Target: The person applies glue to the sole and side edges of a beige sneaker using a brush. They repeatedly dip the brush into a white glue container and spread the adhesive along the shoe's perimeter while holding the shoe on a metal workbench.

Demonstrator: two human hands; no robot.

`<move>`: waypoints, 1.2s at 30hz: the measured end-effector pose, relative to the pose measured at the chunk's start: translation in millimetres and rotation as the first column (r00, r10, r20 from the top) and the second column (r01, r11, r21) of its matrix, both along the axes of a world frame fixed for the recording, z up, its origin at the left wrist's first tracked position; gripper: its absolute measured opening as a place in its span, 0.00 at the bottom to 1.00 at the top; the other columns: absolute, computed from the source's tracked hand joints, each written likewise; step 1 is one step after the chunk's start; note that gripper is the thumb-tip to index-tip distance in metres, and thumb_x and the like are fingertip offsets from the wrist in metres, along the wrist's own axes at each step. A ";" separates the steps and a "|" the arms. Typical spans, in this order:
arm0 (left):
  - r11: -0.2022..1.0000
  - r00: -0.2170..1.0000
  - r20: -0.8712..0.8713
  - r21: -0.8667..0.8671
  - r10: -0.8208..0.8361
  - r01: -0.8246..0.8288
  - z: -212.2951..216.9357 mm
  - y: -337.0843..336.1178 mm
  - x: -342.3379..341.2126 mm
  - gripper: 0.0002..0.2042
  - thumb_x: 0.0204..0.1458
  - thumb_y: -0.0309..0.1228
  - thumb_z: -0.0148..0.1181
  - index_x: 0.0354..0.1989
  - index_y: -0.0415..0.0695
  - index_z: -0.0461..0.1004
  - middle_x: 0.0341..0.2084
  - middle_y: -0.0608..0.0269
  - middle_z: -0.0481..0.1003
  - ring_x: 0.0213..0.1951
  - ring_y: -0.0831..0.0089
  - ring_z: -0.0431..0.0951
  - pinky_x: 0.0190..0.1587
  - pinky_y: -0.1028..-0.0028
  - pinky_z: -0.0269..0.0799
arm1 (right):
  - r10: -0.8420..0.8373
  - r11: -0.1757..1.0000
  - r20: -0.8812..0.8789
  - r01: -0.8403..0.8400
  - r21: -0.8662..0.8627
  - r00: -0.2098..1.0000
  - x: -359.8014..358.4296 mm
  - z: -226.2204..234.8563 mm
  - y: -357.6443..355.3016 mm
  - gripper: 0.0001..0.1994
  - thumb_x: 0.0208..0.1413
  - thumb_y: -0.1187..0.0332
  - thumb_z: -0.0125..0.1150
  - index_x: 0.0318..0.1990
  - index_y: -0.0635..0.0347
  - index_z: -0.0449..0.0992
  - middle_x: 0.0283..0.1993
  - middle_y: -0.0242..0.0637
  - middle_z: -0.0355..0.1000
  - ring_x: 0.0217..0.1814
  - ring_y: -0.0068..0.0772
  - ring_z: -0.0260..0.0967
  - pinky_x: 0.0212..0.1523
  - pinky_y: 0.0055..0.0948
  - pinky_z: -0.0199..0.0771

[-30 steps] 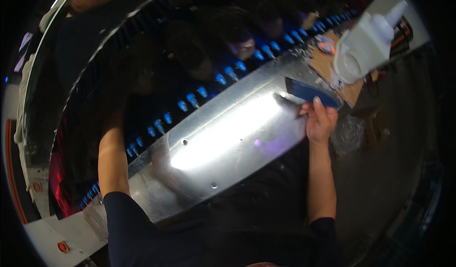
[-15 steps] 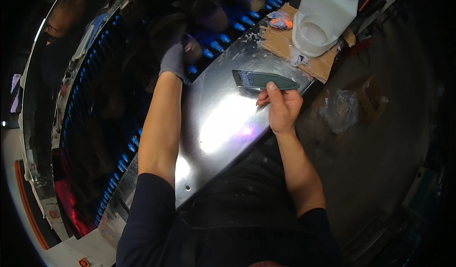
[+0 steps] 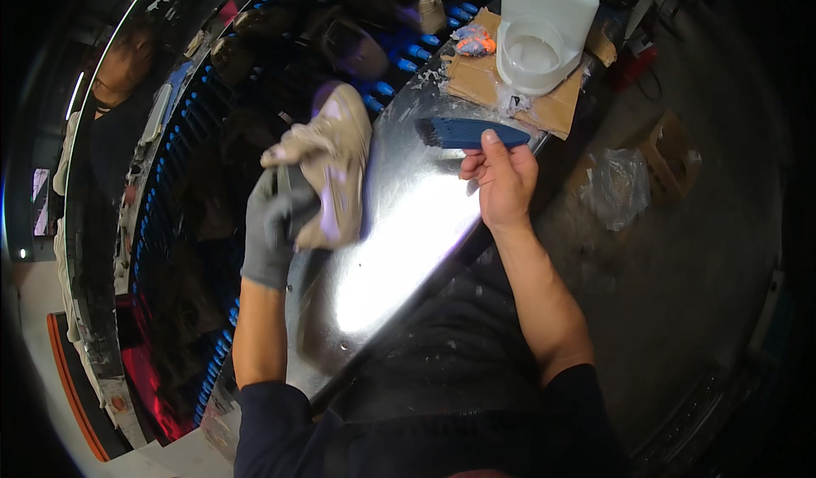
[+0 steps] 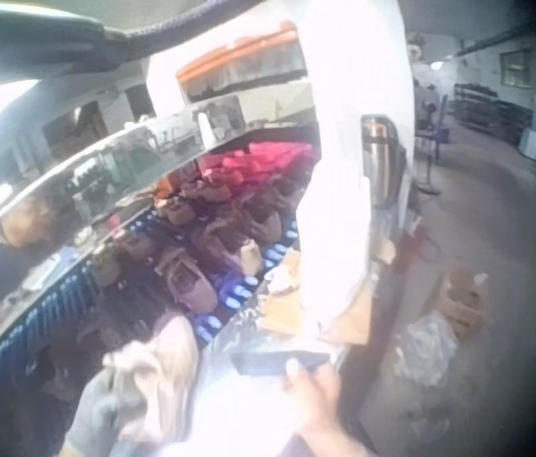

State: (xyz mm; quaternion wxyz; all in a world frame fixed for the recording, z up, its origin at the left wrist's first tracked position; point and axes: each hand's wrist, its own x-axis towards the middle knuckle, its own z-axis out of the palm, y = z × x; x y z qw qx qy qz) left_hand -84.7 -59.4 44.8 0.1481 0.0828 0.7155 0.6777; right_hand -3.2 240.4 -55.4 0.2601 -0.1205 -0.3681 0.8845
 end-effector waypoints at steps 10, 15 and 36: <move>0.985 0.892 -0.424 -0.014 -0.160 0.170 60.7 -29.9 51.6 0.37 0.54 0.32 0.75 0.71 0.33 0.66 0.68 0.43 0.73 0.72 0.52 0.71 0.75 0.54 0.65 | -0.082 0.996 -0.003 0.082 -0.048 0.997 28.9 10.4 31.7 0.11 0.72 0.64 0.60 0.48 0.66 0.77 0.38 0.43 0.82 0.33 0.31 0.80 0.33 0.30 0.82; 0.650 0.608 -0.369 -0.682 -0.702 0.336 86.6 60.5 99.6 0.42 0.49 0.40 0.79 0.71 0.33 0.67 0.63 0.37 0.75 0.68 0.45 0.73 0.74 0.50 0.63 | -0.096 0.992 0.071 0.101 -0.073 0.993 29.9 14.8 32.8 0.13 0.72 0.63 0.61 0.50 0.66 0.78 0.39 0.44 0.82 0.35 0.31 0.80 0.34 0.29 0.82; 0.992 0.545 -0.833 -0.028 -0.092 0.126 45.2 100.8 8.8 0.53 0.37 0.41 0.85 0.72 0.37 0.60 0.57 0.52 0.76 0.58 0.61 0.80 0.63 0.61 0.76 | -0.063 0.997 0.053 0.065 -0.048 0.997 49.0 20.3 70.7 0.09 0.70 0.67 0.63 0.49 0.65 0.79 0.38 0.40 0.82 0.35 0.28 0.80 0.35 0.27 0.82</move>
